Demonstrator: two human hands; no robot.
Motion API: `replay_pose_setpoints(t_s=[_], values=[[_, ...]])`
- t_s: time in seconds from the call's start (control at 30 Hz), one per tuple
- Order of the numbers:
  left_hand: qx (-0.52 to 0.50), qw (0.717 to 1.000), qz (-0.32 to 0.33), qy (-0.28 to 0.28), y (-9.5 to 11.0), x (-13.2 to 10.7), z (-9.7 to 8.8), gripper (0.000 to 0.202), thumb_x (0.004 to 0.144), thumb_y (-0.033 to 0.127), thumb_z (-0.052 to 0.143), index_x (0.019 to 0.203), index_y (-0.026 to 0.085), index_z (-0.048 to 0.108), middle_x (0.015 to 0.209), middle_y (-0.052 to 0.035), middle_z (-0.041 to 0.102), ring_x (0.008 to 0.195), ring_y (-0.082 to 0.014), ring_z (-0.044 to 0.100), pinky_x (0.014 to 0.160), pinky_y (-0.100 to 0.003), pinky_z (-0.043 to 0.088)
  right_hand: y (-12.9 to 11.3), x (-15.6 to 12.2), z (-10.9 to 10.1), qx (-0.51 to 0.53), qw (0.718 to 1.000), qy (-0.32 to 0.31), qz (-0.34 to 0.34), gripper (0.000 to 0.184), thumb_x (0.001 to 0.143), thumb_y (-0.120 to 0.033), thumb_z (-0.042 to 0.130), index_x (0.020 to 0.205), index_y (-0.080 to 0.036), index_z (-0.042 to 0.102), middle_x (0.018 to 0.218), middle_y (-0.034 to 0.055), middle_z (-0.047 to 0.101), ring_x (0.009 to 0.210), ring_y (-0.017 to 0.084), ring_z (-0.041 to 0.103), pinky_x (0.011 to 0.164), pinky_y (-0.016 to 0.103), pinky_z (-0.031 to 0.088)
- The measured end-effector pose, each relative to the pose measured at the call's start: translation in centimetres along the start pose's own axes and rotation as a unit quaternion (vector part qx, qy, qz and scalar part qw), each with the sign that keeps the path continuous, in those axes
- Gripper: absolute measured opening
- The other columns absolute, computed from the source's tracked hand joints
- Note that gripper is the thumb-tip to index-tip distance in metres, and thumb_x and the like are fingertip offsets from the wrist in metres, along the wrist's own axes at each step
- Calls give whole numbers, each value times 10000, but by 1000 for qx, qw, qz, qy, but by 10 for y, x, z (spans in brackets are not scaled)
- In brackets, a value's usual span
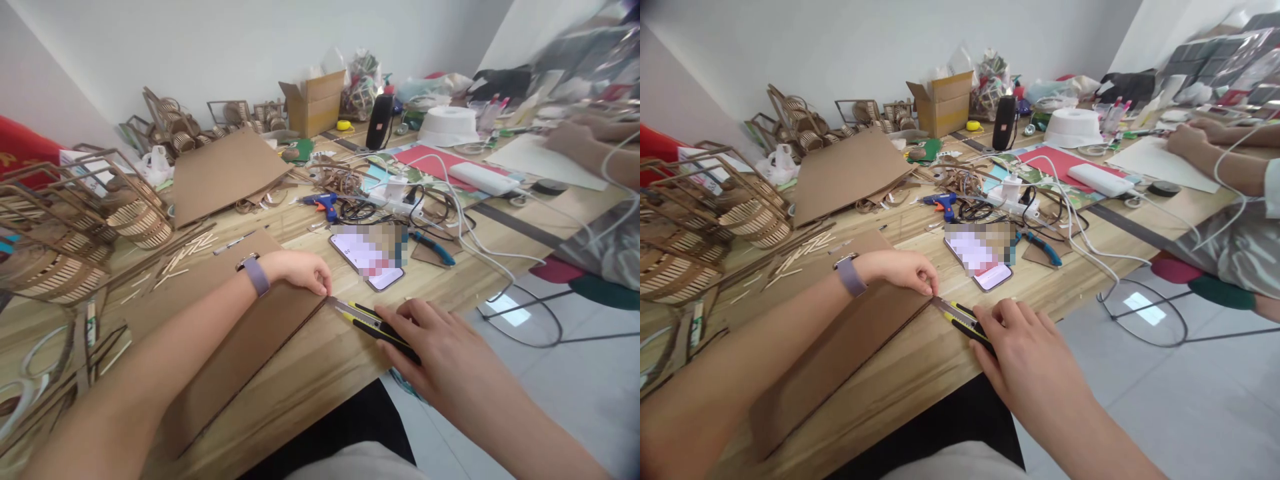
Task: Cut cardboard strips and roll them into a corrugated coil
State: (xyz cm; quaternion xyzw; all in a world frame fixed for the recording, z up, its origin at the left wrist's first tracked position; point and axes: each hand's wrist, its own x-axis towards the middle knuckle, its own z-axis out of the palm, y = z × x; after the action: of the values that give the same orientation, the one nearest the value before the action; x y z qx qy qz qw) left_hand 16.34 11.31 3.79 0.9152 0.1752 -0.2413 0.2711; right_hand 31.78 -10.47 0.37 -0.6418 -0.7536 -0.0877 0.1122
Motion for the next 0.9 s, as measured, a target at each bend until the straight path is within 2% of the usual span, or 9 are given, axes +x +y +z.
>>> replay_pose_setpoints(t_s=[0.27,0.5,0.6,0.7,0.8,0.9], values=[[25,999,-11,22,10,9,6,167,840,277,651,962,237,758,944,-8,748,900,-194,637,686,-246,405,-15,-14,17,109,993,-35,-1,358,922,-328,545,1247,-195,610,905,88,635,741,227,653,630,372,552],[32,997,1,64,4,15,7,150,836,327,669,945,257,745,885,-9,733,995,-241,581,840,-324,389,-36,-16,37,196,980,-1,-34,366,906,-264,571,1259,-173,606,920,92,635,799,221,641,670,355,556],[32,995,10,99,-3,19,10,162,842,338,670,955,243,737,842,-10,710,1012,-248,548,893,-346,367,-37,-13,45,186,982,10,-35,364,919,-290,550,1263,-182,604,932,99,634,821,235,631,679,368,542],[29,989,28,143,-11,21,16,169,862,333,664,966,217,728,857,-8,686,980,-214,553,944,-323,360,-34,-10,51,164,986,16,-40,372,942,-343,520,1276,-199,596,954,104,633,829,248,624,681,390,532],[33,975,33,216,-16,14,26,197,876,306,663,1026,184,704,1052,-65,649,1120,-234,504,1019,-332,339,-29,-8,53,158,986,24,-50,383,959,-371,490,1289,-203,587,964,106,631,828,248,622,687,395,539],[40,958,34,280,-22,-12,41,251,937,320,581,1120,167,660,1234,-129,577,1256,-264,423,1091,-393,299,-24,-6,53,169,983,17,-65,402,955,-382,504,1313,-214,574,973,96,634,848,234,630,714,370,560]])
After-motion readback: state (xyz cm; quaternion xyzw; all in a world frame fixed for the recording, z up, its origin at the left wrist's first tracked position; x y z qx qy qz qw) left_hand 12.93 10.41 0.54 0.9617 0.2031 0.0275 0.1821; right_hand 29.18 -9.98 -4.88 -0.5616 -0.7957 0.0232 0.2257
